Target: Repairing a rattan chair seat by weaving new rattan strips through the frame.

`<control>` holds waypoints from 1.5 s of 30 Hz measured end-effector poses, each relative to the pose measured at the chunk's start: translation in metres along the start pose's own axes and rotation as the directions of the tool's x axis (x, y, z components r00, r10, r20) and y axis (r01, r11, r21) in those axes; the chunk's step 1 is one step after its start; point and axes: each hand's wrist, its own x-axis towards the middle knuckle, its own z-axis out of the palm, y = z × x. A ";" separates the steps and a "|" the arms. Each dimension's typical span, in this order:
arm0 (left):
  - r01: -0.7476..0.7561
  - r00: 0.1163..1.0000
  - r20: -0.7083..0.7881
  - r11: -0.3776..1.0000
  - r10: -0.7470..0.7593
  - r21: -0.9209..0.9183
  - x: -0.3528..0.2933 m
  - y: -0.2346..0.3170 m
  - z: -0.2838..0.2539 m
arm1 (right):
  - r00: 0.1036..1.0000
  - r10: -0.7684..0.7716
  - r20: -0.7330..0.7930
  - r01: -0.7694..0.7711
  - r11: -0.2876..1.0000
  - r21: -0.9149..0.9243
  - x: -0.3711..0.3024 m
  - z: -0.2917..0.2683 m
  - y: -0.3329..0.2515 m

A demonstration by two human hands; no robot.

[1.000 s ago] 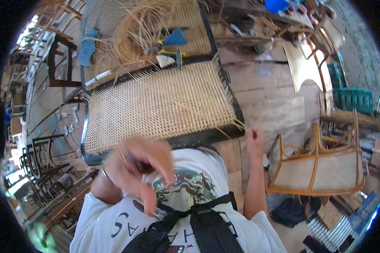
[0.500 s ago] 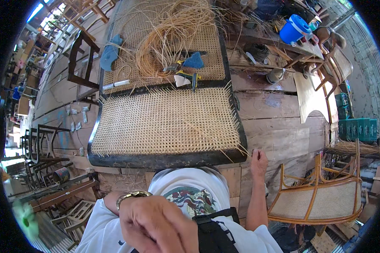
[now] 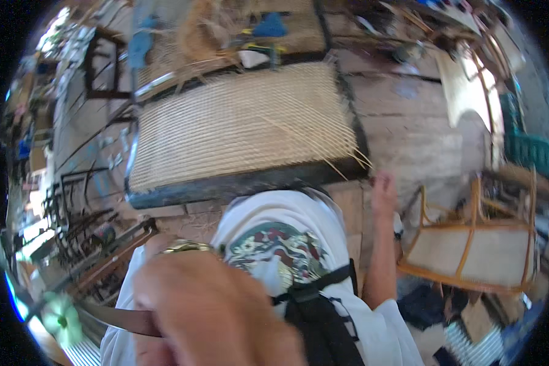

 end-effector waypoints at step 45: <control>0.661 0.523 -0.797 -0.734 0.302 0.156 -0.168 0.185 -0.317 | 0.904 -0.092 0.418 0.181 0.967 -0.177 -0.048 0.044 -0.128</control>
